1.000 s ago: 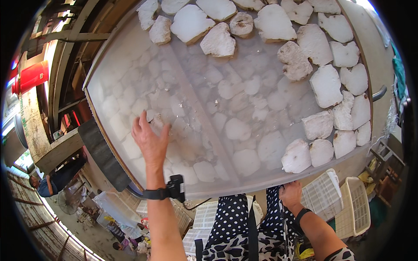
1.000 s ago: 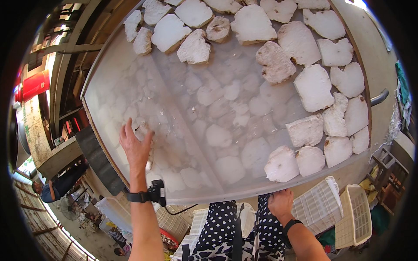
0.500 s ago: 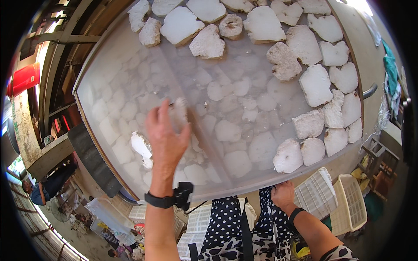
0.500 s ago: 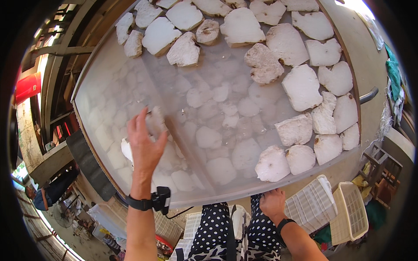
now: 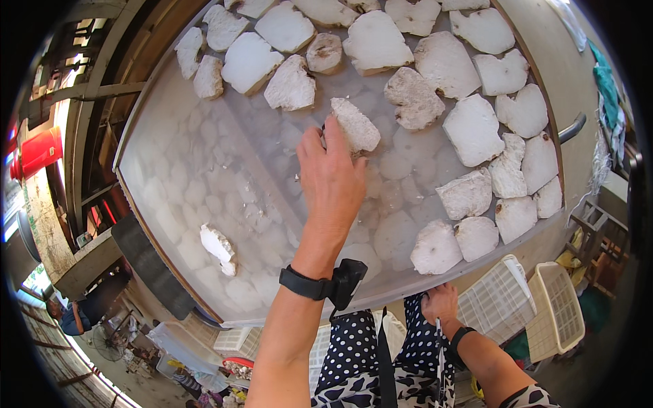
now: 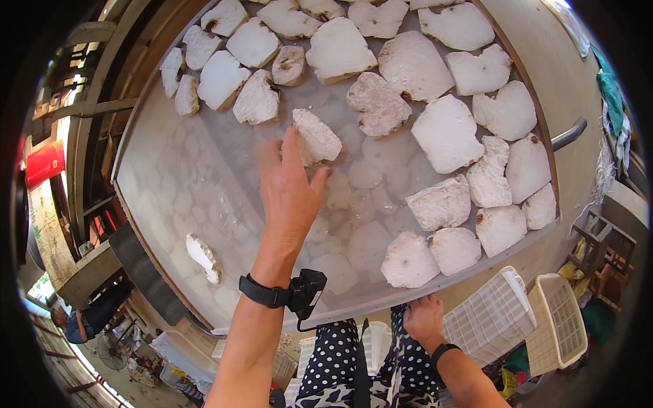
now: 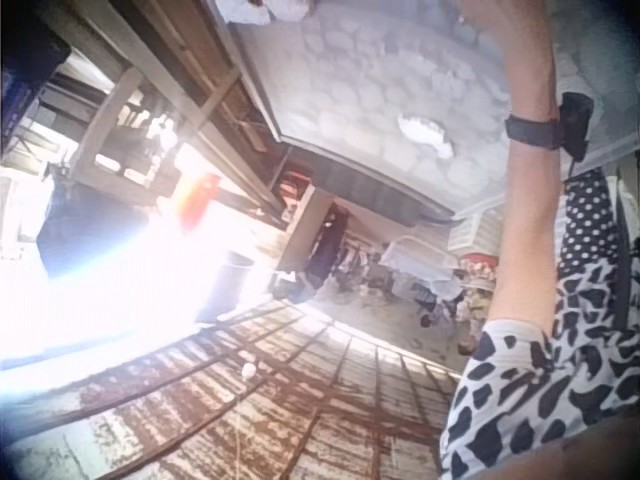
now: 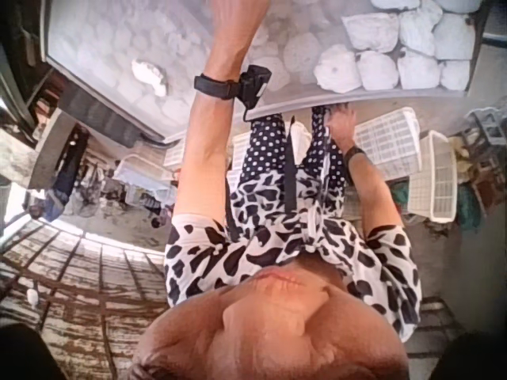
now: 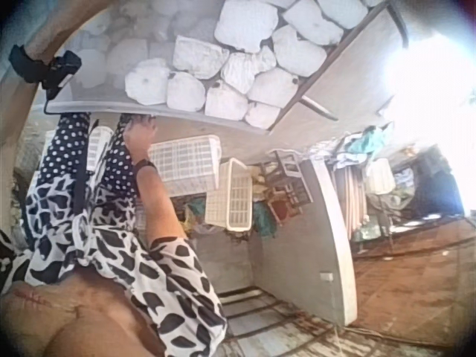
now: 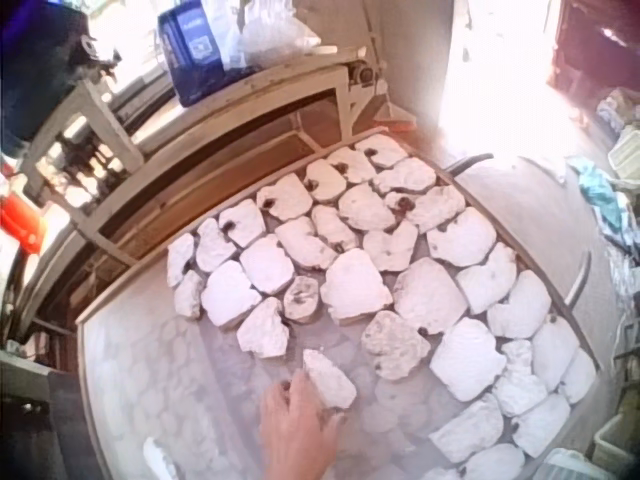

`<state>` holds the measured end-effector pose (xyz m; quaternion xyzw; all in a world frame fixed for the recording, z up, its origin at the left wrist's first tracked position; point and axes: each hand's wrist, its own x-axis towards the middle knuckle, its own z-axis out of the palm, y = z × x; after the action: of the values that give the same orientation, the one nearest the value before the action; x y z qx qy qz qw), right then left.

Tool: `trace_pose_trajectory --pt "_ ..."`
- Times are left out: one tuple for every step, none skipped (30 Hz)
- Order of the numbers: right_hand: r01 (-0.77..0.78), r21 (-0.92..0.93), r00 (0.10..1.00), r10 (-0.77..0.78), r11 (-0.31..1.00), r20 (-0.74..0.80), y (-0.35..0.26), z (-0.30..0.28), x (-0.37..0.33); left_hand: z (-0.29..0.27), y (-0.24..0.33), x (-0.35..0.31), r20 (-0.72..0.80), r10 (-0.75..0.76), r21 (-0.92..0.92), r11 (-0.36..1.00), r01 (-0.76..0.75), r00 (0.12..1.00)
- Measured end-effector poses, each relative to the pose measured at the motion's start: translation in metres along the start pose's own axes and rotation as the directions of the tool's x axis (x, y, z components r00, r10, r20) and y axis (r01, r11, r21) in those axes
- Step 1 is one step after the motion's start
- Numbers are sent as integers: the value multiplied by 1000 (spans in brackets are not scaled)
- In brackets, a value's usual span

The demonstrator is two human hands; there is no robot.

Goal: The person picks up white food slices from a tray and arranges them, then moves to a separate container to retrieve a stack of similar slices and places them individually onto the large tray.

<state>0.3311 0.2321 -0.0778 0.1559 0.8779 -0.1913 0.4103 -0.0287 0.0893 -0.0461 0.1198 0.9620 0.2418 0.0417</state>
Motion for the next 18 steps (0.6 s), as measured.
trace_pose_trajectory --pt "5 -4 1000 -5 1000 -17 1 -2 -1 2 1 -1 12 18 16 1000 -18 1000" --pt "8 2 1000 -8 1000 -16 0 -3 0 2 2 2 13 20 23 1000 -20 1000" --pt "5 10 1000 -5 1000 -10 -1 -4 1 5 3 6 -5 8 -7 1000 -8 1000" --pt "2 16 1000 -1 1000 -4 -2 -5 2 7 4 10 -23 -5 -38 999 4 1000" --pt "-1 16 1000 1 1000 -2 -2 -5 2 10 7 14 -20 -5 -39 999 4 1000" --pt "1 41 1000 -1 999 -16 -2 -4 2 14 11 18 -55 -41 -63 997 38 998" --pt "5 65 1000 -3 998 -29 -1 -4 2 16 15 21 -89 -79 -87 994 71 993" --pt "2 65 1000 0 998 -29 1 -3 2 16 19 24 -87 -78 -89 993 70 993" --pt "1 59 1000 1 998 -19 3 -1 2 16 23 28 -97 -123 -98 989 113 988" --pt "1 53 1000 0 999 -9 5 -1 2 16 25 30 -106 -167 -106 982 156 980" --pt "-2 54 1000 2 999 -8 6 -1 2 20 25 32 -103 -167 -107 982 156 981" --pt "-1 50 1000 1 999 -16 6 0 2 24 24 34 -162 -144 -69 989 134 976" --pt "1 46 1000 0 999 -24 7 0 2 27 24 36 -220 -119 -29 993 115 968" --pt "1 46 1000 0 999 -22 7 -2 3 29 23 39 -218 -119 -28 993 116 969" --pt "4 55 1000 -3 998 -22 6 -4 3 30 23 42 -221 -116 -5 993 118 968" --pt "6 64 1000 -5 998 -22 5 -7 3 31 23 44 -224 -113 19 993 121 968" --pt "5 63 1000 -3 998 -20 5 -7 4 34 24 45 -222 -114 18 992 121 968" --pt "9 67 1000 -7 998 -29 5 -8 4 36 25 46 -227 -132 16 990 139 965"
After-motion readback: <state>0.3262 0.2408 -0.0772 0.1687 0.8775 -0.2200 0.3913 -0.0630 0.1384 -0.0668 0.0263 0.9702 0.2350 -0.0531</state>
